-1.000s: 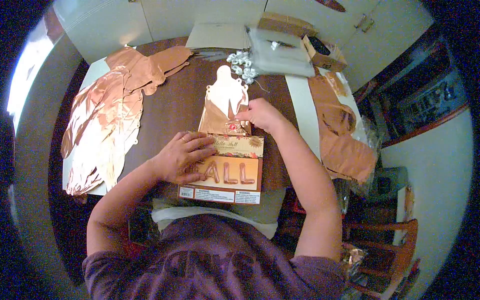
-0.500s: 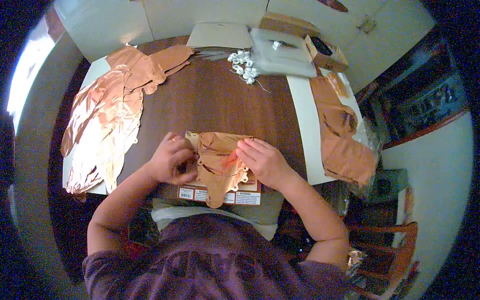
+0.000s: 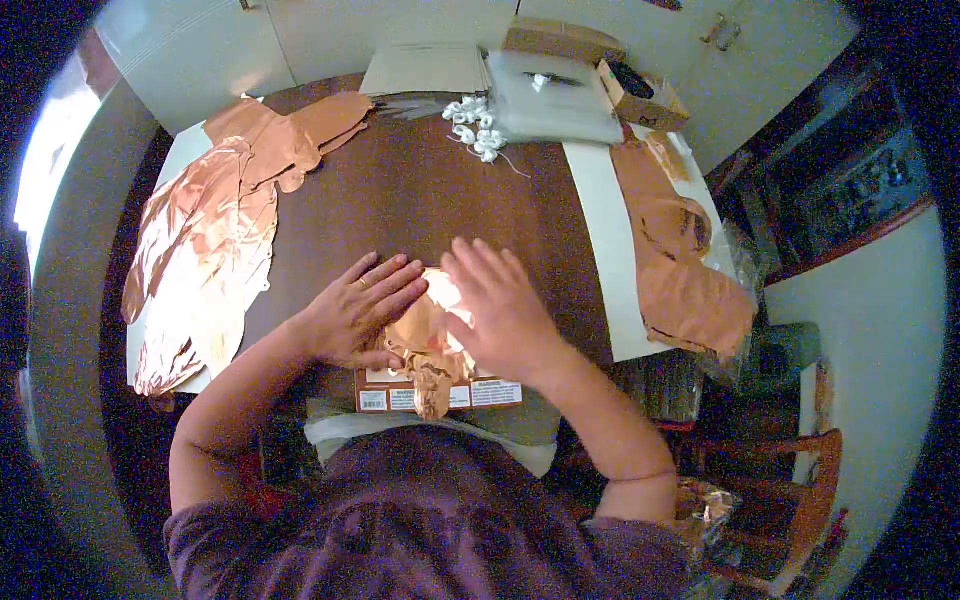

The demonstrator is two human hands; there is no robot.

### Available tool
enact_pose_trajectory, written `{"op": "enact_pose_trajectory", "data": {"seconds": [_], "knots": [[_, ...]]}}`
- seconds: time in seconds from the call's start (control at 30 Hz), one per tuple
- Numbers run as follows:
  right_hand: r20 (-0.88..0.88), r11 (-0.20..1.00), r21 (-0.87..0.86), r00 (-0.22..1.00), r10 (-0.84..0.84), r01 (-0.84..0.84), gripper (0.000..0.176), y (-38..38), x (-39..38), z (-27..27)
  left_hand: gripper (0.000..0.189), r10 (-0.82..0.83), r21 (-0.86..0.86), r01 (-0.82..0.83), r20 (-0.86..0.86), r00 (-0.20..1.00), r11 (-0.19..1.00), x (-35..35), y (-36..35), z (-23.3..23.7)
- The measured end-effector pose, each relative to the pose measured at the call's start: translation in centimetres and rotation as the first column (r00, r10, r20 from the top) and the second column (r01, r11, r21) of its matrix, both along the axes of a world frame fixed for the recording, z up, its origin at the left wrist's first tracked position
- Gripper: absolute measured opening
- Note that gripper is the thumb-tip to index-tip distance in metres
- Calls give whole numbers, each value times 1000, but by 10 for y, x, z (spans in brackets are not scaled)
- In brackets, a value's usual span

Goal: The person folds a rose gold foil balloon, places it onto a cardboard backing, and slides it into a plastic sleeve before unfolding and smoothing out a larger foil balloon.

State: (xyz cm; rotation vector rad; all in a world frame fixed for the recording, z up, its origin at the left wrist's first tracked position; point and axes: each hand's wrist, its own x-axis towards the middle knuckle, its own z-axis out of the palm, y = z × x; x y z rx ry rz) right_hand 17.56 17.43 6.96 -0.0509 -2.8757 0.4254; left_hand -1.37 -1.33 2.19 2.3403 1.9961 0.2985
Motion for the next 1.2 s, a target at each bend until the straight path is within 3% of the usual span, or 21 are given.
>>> {"op": "enact_pose_trajectory", "data": {"seconds": [0.03,0.17,0.4,0.43,0.53,0.57,0.67,0.7,0.83,0.9,0.93,0.97,1.0,1.03,1.07,1.1,1.17,1.2], "knots": [[81,1000,-9,997,17,-16,73,-8,-2,-11,98,-2,-21,2,5,1000,1000,-1,-1,1],[152,992,118,986,-65,47,87,-18,6,-49,100,10,-43,-10,2,1000,999,1,-7,4],[254,974,146,945,-208,175,93,-20,28,-35,101,35,-32,-35,12,999,999,5,-16,1],[302,978,110,931,-205,180,94,-28,35,-21,101,43,-24,-42,17,999,999,6,-17,-1],[258,999,-1,966,33,-33,95,-58,65,1,101,61,-15,-61,55,997,998,22,-25,0],[262,997,54,964,44,-60,78,-70,71,6,100,78,-25,-76,80,994,997,30,-26,1],[45,900,435,999,1,-20,59,-77,91,-60,100,68,-15,-66,136,988,998,48,-31,0],[-114,946,322,994,0,37,42,-76,89,-63,99,84,-21,-82,159,984,996,52,-31,1],[-240,958,284,970,27,44,32,-61,89,-59,95,130,-57,-117,383,914,992,46,-35,6],[-299,980,188,954,-10,69,34,-51,86,-41,90,144,-20,-201,764,629,979,41,-39,9],[-326,987,138,945,-28,77,36,-48,85,-33,87,123,-16,-245,895,428,969,38,-42,10],[-406,993,-20,907,-116,118,31,-45,85,-25,75,40,75,-377,957,289,923,31,-40,7],[-350,912,-321,862,-366,257,28,-45,87,-18,64,-69,138,-507,986,153,851,29,-36,11],[-224,725,-581,783,-580,371,25,-45,89,-11,60,-145,190,-559,982,124,807,30,-35,15],[-42,454,-772,678,-734,444,22,-43,91,-6,58,-224,237,-609,970,99,757,33,-33,22],[27,152,-963,644,-765,222,27,-36,86,-14,57,-86,185,-611,978,188,770,39,-30,27],[55,-118,-992,661,-748,-51,39,-47,70,-19,57,204,76,-639,913,353,766,56,-24,35],[69,-259,-948,678,-731,-183,45,-52,62,-22,58,264,130,-638,834,484,759,62,-20,34]]}}
